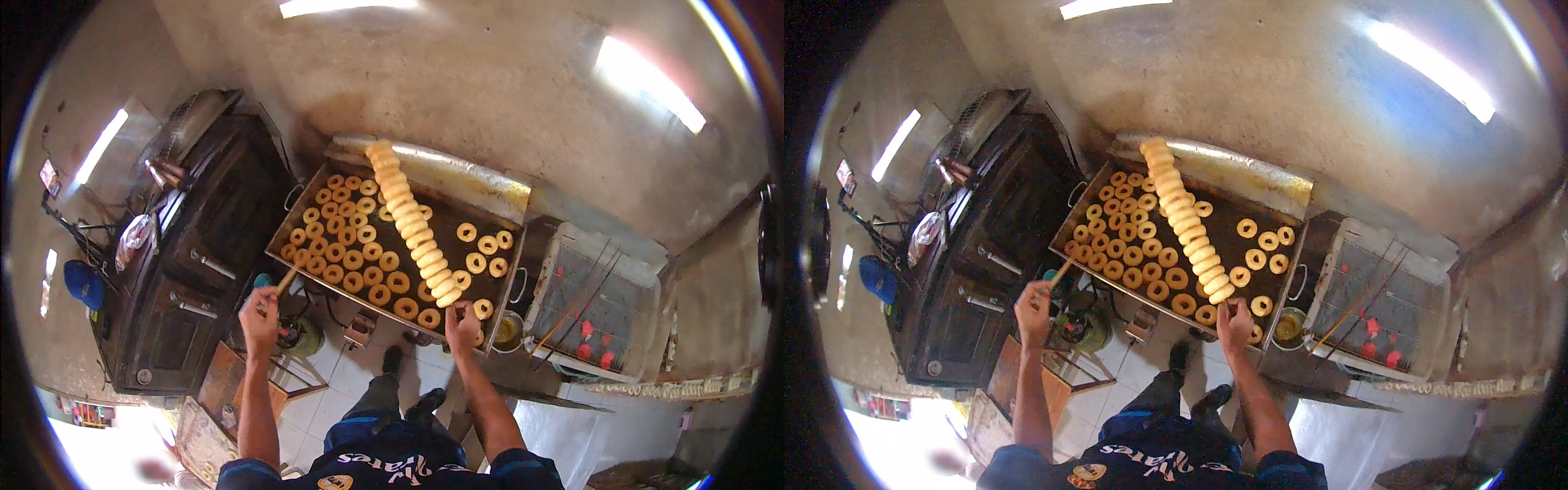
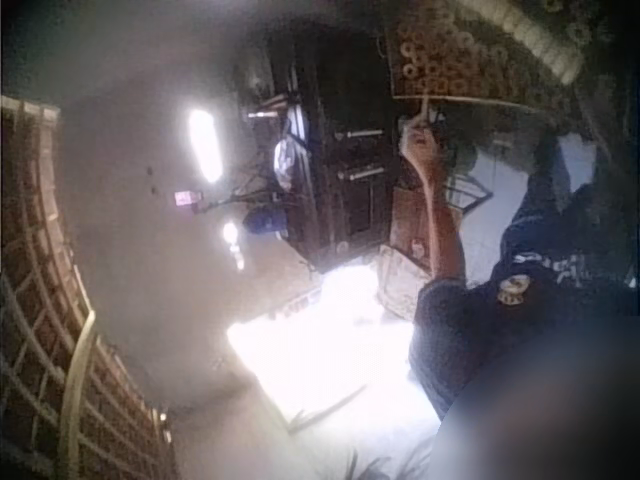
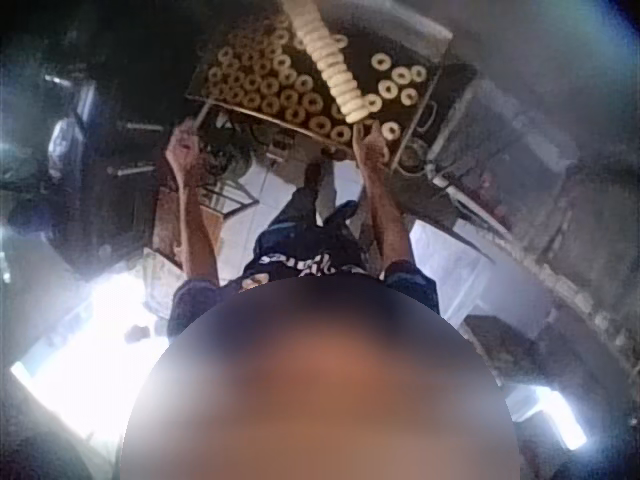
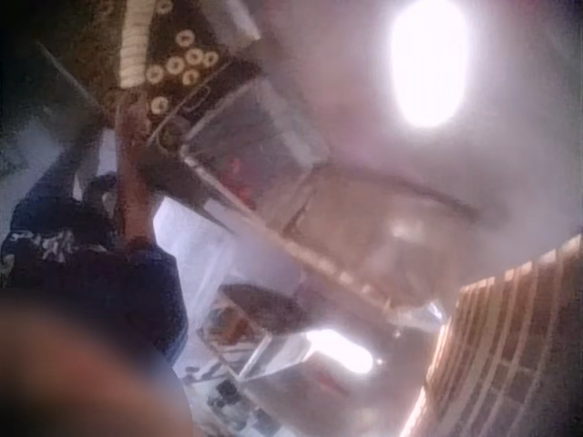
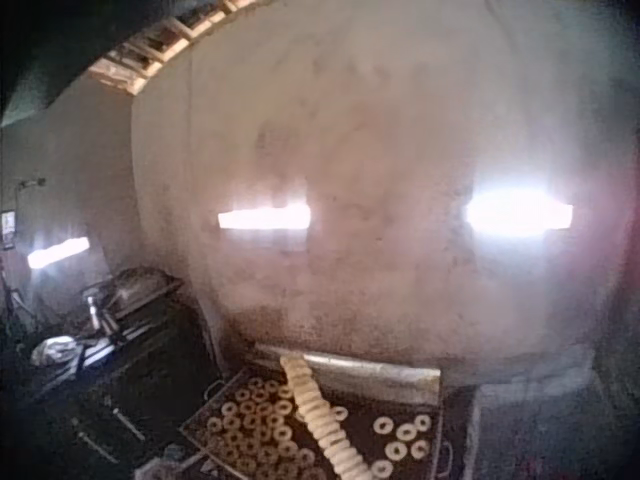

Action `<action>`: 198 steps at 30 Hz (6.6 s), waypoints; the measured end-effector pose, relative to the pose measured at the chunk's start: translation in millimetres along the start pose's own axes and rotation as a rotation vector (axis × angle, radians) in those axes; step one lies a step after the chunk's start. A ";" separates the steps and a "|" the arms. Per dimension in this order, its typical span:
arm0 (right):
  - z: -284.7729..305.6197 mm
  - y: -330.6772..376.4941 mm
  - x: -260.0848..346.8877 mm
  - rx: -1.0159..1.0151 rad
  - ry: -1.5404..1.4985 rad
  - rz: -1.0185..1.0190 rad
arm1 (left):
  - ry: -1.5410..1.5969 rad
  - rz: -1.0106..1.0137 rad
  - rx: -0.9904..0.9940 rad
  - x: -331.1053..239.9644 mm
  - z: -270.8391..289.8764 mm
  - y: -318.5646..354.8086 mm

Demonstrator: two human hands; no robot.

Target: The person transfers raw doughnut rings from a wooden board onto a metal tray, then uses a long metal skewer to thread the rings into a spiral stack. The person repeats this process, filling the skewer and placing it on a rack.

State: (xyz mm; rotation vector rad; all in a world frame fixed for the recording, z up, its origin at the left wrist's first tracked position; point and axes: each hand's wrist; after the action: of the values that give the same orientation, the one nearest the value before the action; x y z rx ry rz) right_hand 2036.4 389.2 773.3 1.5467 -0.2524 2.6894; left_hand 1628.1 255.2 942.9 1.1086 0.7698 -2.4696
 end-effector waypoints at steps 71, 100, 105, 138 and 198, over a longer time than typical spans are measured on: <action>245.0 107.3 -126.7 -0.614 0.103 -0.430 | -0.042 -0.192 0.951 -104.7 -345.4 15.5; 202.1 308.8 96.5 -0.017 0.595 -0.786 | -0.025 -0.512 1.321 -51.5 -409.7 -27.3; 161.5 296.0 97.7 0.044 0.697 -0.728 | -0.140 -0.729 1.302 -90.9 -392.5 -26.4; 67.0 125.8 -7.0 -0.146 0.583 -0.604 | -0.258 -0.738 1.118 -97.1 -603.8 -222.6; 91.3 55.6 -55.0 0.041 0.422 -0.282 | -0.246 -0.501 1.206 9.0 -442.7 -273.7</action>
State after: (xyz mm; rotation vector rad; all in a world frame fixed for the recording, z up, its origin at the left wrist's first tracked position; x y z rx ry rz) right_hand 2136.6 323.3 764.0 0.9006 0.0335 2.7122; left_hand 1746.8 736.8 784.8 0.8949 -0.7612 -3.4737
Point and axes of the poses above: each hand's wrist, its own y-axis away from the middle knuckle, its own z-axis out of the back of the hand, x = y × z, and after that the axes turned 5 degrees about x, right-handed
